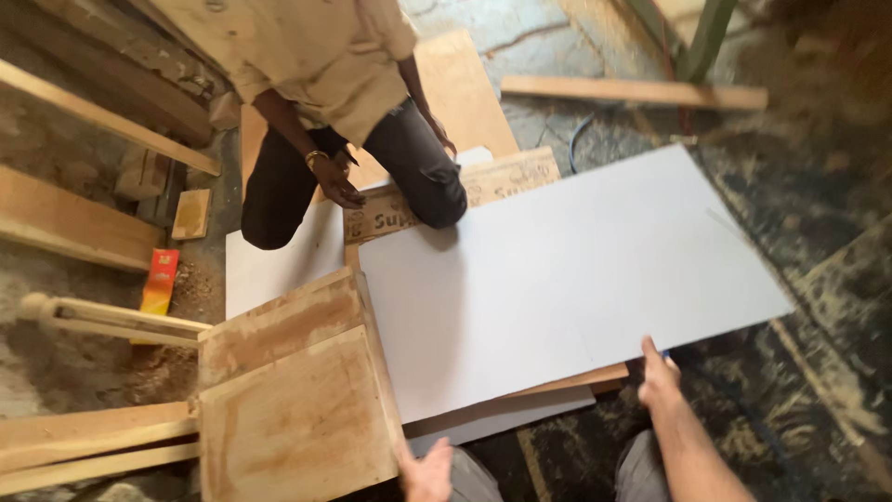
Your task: The person measures a white panel using a tape measure and a pen, then cuts the panel using a circular saw while another person assists by holding the boards.
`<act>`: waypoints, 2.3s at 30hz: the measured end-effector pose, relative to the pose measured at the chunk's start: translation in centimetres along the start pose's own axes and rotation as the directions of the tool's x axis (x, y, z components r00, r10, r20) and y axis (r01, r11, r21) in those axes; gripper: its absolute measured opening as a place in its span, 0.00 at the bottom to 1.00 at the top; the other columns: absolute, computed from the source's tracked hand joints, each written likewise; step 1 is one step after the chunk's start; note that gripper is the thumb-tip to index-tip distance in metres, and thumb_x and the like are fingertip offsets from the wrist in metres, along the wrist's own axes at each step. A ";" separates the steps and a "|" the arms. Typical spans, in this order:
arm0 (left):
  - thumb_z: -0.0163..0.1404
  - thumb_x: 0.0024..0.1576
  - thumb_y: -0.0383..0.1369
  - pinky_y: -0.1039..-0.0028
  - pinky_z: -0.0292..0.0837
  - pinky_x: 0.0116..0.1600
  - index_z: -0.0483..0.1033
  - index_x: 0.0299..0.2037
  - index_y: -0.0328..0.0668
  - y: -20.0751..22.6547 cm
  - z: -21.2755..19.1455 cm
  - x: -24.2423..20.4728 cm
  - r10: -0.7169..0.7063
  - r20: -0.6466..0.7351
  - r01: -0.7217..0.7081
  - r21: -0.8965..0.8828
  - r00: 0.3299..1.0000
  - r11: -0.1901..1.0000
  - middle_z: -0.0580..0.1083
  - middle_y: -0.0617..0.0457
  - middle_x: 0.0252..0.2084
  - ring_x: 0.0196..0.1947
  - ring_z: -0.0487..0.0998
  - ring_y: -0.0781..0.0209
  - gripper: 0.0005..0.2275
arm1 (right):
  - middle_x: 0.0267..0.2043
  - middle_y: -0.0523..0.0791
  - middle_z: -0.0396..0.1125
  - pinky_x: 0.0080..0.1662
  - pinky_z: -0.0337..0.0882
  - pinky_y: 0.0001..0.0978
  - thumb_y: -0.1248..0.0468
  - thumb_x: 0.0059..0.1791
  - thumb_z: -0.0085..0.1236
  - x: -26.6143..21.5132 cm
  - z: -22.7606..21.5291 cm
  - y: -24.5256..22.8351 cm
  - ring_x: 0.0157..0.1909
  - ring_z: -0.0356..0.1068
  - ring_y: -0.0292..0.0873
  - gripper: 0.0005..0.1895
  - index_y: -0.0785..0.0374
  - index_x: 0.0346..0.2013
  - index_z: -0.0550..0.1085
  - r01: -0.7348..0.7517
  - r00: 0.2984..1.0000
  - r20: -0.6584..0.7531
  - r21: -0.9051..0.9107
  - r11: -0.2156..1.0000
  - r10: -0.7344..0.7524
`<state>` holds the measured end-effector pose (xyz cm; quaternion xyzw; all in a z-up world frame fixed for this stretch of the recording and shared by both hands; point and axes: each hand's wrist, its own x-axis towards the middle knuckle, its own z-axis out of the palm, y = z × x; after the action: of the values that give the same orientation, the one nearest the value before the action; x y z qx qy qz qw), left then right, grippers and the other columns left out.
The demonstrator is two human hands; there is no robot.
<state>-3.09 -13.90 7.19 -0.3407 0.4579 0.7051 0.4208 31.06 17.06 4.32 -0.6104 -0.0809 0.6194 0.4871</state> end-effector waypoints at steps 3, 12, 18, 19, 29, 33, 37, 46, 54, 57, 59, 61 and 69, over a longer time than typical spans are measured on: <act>0.50 0.57 0.51 0.55 0.67 0.68 0.55 0.69 0.14 -2.9 2.3 1.4 -0.272 0.189 0.194 0.348 0.944 0.917 0.69 0.21 0.63 0.68 0.67 0.34 0.42 | 0.47 0.44 0.74 0.46 0.79 0.42 0.66 0.49 0.66 1.9 1.8 1.1 0.44 0.76 0.42 0.15 0.61 0.46 0.71 -0.034 0.994 -0.104 0.077 0.996 0.042; 0.49 0.61 0.41 0.57 0.78 0.46 0.67 0.55 0.21 -10.2 8.3 4.7 0.161 0.058 -0.155 0.697 0.985 0.700 0.75 0.30 0.48 0.45 0.81 0.37 0.23 | 0.51 0.46 0.72 0.52 0.70 0.61 0.57 0.55 0.56 5.2 -5.2 -0.2 0.47 0.74 0.51 0.14 0.56 0.54 0.70 -0.121 0.991 -0.055 -0.029 0.992 0.119; 0.49 0.63 0.45 0.57 0.76 0.42 0.77 0.41 0.37 -8.8 9.4 2.5 0.391 0.048 -0.113 0.983 0.919 0.143 0.80 0.44 0.33 0.38 0.81 0.48 0.16 | 0.53 0.51 0.69 0.55 0.70 0.66 0.58 0.56 0.57 6.9 -8.0 -1.0 0.48 0.72 0.57 0.18 0.61 0.57 0.67 -0.098 0.995 -0.013 -0.071 0.993 0.098; 0.49 0.63 0.45 0.57 0.78 0.48 0.78 0.43 0.40 -8.0 10.2 2.3 0.489 0.081 -0.079 0.997 0.868 -0.024 0.80 0.45 0.37 0.42 0.81 0.49 0.16 | 0.53 0.50 0.70 0.55 0.71 0.65 0.58 0.56 0.56 7.2 -7.5 -1.4 0.48 0.73 0.56 0.17 0.61 0.57 0.68 -0.107 0.994 -0.014 -0.077 0.991 0.107; 0.55 0.56 0.49 0.49 0.61 0.69 0.65 0.68 0.46 -2.0 10.3 2.2 0.505 0.570 -0.151 0.746 0.649 -0.649 0.56 0.45 0.74 0.72 0.56 0.39 0.31 | 0.51 0.49 0.71 0.54 0.75 0.58 0.60 0.56 0.53 8.4 -6.6 -1.4 0.49 0.73 0.52 0.15 0.62 0.56 0.68 -0.127 0.987 0.075 -0.138 0.982 0.139; 0.55 0.55 0.47 0.51 0.61 0.70 0.63 0.69 0.46 -0.8 10.4 0.8 0.433 0.530 -0.187 0.763 0.729 -0.619 0.54 0.46 0.75 0.72 0.56 0.40 0.32 | 0.52 0.52 0.72 0.56 0.76 0.54 0.58 0.56 0.54 7.5 -6.9 -1.1 0.52 0.75 0.53 0.16 0.64 0.53 0.68 -0.176 0.975 0.115 -0.127 0.976 0.191; 0.53 0.57 0.48 0.49 0.56 0.70 0.58 0.71 0.48 0.0 11.1 -1.7 0.363 0.514 -0.170 0.727 0.778 -0.665 0.49 0.44 0.76 0.73 0.52 0.41 0.33 | 0.56 0.51 0.70 0.53 0.73 0.48 0.57 0.55 0.54 3.8 -7.5 -1.5 0.55 0.73 0.54 0.18 0.61 0.57 0.67 -0.082 0.992 0.087 -0.135 0.987 0.094; 0.52 0.60 0.41 0.56 0.53 0.75 0.61 0.69 0.37 2.8 5.2 -1.9 0.678 0.686 -0.650 0.646 0.263 -0.401 0.58 0.41 0.72 0.73 0.56 0.44 0.28 | 0.30 0.52 0.75 0.28 0.68 0.31 0.52 0.56 0.38 -14.0 -5.3 2.1 0.24 0.68 0.40 0.18 0.57 0.45 0.74 -0.288 0.818 0.262 -0.584 0.759 0.512; 0.50 0.66 0.44 0.55 0.61 0.64 0.68 0.61 0.36 19.3 -5.2 -5.1 0.738 0.121 -0.541 0.759 0.664 0.361 0.65 0.42 0.62 0.60 0.63 0.47 0.21 | 0.29 0.49 0.75 0.33 0.75 0.32 0.56 0.52 0.59 -17.9 -4.8 14.6 0.28 0.73 0.41 0.12 0.62 0.41 0.76 0.121 0.517 0.695 -0.637 0.762 0.499; 0.49 0.68 0.45 0.55 0.64 0.60 0.70 0.59 0.36 19.9 -7.2 -4.8 0.647 0.057 -0.536 0.617 0.760 0.576 0.67 0.43 0.58 0.55 0.65 0.48 0.20 | 0.31 0.48 0.78 0.37 0.74 0.33 0.53 0.47 0.66 -15.2 -5.2 15.2 0.32 0.77 0.41 0.14 0.61 0.35 0.84 0.588 0.688 0.612 -0.785 0.195 0.389; 0.49 0.69 0.46 0.54 0.66 0.57 0.72 0.57 0.36 20.8 -10.8 -5.2 0.588 0.032 -0.513 0.529 0.808 0.676 0.69 0.43 0.55 0.52 0.67 0.49 0.19 | 0.31 0.50 0.79 0.36 0.77 0.36 0.53 0.47 0.66 -15.3 -6.2 16.3 0.31 0.79 0.44 0.15 0.63 0.34 0.83 0.379 0.782 0.380 -0.919 0.106 0.493; 0.49 0.71 0.47 0.54 0.68 0.54 0.73 0.55 0.36 21.2 -14.9 -5.3 0.535 0.018 -0.494 0.414 0.844 0.765 0.70 0.43 0.52 0.49 0.68 0.50 0.19 | 0.30 0.50 0.79 0.36 0.79 0.37 0.52 0.47 0.66 -15.4 -6.7 16.7 0.30 0.81 0.45 0.16 0.64 0.35 0.83 0.271 0.816 0.229 -0.963 -0.001 0.530; 0.46 0.70 0.44 0.55 0.72 0.44 0.75 0.44 0.48 16.3 -18.8 -3.1 0.251 0.180 -0.258 0.014 0.951 0.966 0.73 0.51 0.48 0.50 0.74 0.50 0.11 | 0.49 0.53 0.74 0.51 0.74 0.48 0.47 0.46 0.65 -16.9 -3.5 13.8 0.52 0.73 0.55 0.24 0.57 0.50 0.77 0.453 0.872 0.411 -0.884 -0.118 0.267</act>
<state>-14.77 -36.02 9.17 -0.2071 0.4720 0.7722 0.3715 23.31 -3.56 5.33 -0.5838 -0.6745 0.4341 -0.1258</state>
